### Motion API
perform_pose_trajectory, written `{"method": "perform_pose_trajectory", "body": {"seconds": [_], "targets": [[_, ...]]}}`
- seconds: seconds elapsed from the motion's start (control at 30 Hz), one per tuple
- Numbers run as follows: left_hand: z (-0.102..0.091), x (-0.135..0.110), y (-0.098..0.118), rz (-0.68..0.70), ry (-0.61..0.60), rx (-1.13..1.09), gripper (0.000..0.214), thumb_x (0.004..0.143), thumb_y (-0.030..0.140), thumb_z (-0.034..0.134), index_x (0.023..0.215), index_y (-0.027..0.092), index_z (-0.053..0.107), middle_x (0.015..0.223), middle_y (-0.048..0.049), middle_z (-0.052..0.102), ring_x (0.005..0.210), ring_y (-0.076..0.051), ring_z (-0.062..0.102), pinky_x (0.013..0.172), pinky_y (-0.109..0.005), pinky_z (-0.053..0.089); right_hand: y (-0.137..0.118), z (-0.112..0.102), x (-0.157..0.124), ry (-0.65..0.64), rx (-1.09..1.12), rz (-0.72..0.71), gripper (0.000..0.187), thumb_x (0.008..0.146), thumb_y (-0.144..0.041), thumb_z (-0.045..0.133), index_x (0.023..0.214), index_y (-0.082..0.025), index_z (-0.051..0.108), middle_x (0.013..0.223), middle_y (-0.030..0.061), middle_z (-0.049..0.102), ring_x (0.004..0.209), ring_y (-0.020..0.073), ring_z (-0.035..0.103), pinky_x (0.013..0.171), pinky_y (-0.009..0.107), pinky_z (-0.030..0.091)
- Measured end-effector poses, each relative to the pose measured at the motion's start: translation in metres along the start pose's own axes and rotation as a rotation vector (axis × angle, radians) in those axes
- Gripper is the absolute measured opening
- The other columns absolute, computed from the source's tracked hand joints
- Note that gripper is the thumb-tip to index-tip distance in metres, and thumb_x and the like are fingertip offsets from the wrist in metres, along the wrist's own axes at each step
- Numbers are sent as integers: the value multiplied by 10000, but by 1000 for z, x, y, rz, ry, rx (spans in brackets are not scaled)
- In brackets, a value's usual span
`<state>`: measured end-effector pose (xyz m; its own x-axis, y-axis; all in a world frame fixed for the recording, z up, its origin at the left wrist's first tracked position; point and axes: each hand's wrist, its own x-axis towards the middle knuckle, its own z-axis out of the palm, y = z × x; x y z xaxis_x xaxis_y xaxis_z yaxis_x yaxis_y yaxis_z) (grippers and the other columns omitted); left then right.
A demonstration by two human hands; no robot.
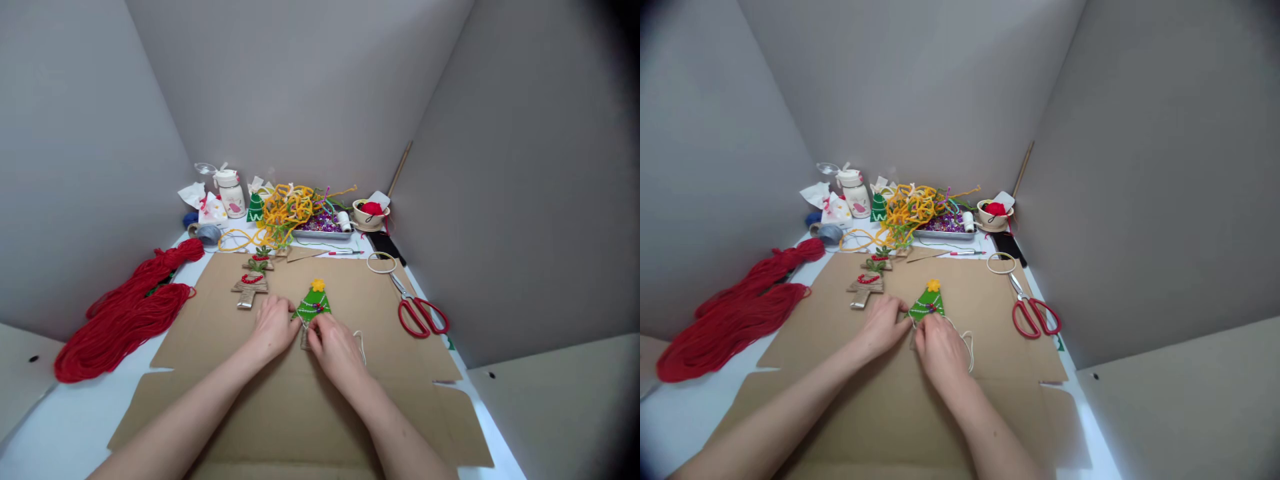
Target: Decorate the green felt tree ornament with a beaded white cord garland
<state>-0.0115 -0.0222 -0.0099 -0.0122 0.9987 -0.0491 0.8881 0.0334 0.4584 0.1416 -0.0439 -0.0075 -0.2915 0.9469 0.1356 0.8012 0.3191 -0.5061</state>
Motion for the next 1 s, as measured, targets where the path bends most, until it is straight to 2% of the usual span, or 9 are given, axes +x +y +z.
{"method": "perform_pose_trajectory", "body": {"seconds": [0.17,0.33,0.47,0.6,0.83,1.0], "targets": [[-3,4,8,-47,-22,27,248,741,338,553,917,173,610,998,-121,568,1020,-263,495,867,-343,371,5,-11,-2,48,256,62,110,864,-232,467,806,-174,541,768,17,564,668,131,498,600,222,348],[1,8,12,-41,-25,45,243,740,359,554,900,191,624,1007,-118,582,1027,-272,502,845,-354,381,7,-24,-1,63,485,94,158,863,-297,476,787,-171,535,639,-28,467,578,98,419,551,193,324],[1,11,12,-42,-40,40,229,721,354,576,873,188,617,994,-122,594,1009,-276,518,821,-355,389,5,-37,-5,63,582,139,207,873,-349,476,801,-164,535,642,-32,444,567,87,380,528,182,310],[-1,13,11,-44,-48,-57,198,694,322,600,838,185,599,947,-116,611,968,-269,543,804,-341,394,1,-52,-11,68,619,189,221,869,-377,489,811,-168,534,625,-35,416,564,88,370,513,179,300],[1,8,8,-57,-5,-454,114,693,245,578,770,195,510,796,-31,610,757,-186,564,662,-278,395,-1,-73,-20,83,643,234,247,859,-414,497,813,-173,525,630,-27,401,548,96,372,480,189,306],[12,4,16,-152,-190,-1125,183,733,230,560,849,204,420,642,42,564,516,-106,521,499,-205,353,-5,-80,-22,27,597,226,229,861,-389,492,798,-172,528,646,-19,424,557,97,393,489,194,314]]}}
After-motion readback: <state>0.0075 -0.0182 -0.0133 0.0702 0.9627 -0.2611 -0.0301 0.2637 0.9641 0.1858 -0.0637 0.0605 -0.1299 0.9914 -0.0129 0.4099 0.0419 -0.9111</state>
